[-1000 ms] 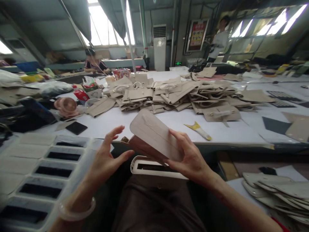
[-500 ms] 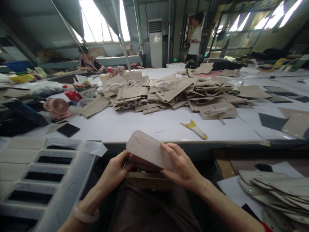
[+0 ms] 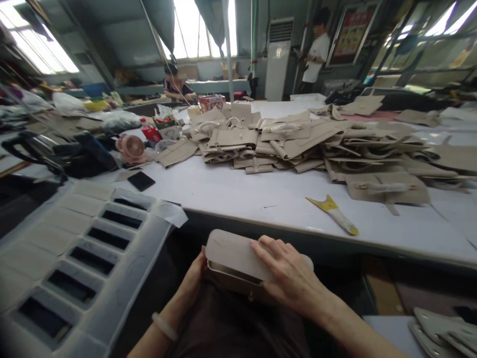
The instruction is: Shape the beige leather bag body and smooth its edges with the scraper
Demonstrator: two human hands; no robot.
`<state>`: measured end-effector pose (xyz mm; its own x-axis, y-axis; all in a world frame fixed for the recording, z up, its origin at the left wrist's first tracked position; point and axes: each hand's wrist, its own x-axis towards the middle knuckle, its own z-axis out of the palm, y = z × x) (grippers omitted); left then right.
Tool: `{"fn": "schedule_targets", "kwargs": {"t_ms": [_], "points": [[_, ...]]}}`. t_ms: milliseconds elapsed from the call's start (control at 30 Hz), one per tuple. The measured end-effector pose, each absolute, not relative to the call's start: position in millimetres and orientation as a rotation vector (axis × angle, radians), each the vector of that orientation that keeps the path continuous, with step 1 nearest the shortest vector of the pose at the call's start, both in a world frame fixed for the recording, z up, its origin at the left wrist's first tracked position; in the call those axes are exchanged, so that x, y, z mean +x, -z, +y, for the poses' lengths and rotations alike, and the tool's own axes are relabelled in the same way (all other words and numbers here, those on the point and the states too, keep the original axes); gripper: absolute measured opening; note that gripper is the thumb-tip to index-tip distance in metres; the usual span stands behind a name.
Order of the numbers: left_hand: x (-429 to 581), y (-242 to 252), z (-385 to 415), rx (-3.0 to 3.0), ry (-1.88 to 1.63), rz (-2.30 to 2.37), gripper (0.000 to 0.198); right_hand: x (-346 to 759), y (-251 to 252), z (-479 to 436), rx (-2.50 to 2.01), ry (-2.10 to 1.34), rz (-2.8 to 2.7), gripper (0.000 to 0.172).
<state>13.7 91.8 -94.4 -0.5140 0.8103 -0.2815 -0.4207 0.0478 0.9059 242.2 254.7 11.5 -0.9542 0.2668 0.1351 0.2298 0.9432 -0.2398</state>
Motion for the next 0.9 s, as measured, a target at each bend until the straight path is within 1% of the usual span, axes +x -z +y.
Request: {"fn": "schedule_targets", "kwargs": {"t_ms": [200,300,400,567,633,667,767,800,900], "points": [[32.3,104.1,97.2,0.295,-1.708,1.141,0.072,243.2,-24.7,264.9,-0.388,-0.768,-3.054,0.086],[34.1,105.3,98.2,0.254,-1.709,1.108,0.075,240.1,-32.4,267.4,-0.375,-0.86,-3.126,0.084],[34.3,111.3,98.5,0.25,-1.708,1.091,0.073,233.0,-30.6,270.3,-0.381,-0.803,-3.188,0.082],[33.9,126.2,100.3,0.214,-1.751,1.082,0.067,228.8,-8.2,277.3,-0.41,-0.569,-3.282,0.094],[33.9,128.4,101.6,0.213,-1.767,1.056,0.064,229.9,-1.0,278.4,-0.379,-0.556,-3.306,0.094],[34.0,128.3,102.2,0.217,-1.776,1.038,0.064,230.1,1.2,278.0,-0.372,-0.542,-3.304,0.087],[35.1,124.8,103.1,0.218,-1.804,0.98,0.062,227.0,3.6,273.3,-0.37,-0.447,-3.257,0.054],[35.5,123.3,103.2,0.214,-1.815,0.967,0.061,224.6,3.7,271.2,-0.364,-0.407,-3.233,0.047],[36.3,120.1,103.2,0.212,-1.83,0.98,0.06,213.3,3.4,266.8,-0.352,-0.365,-3.143,0.036]]}}
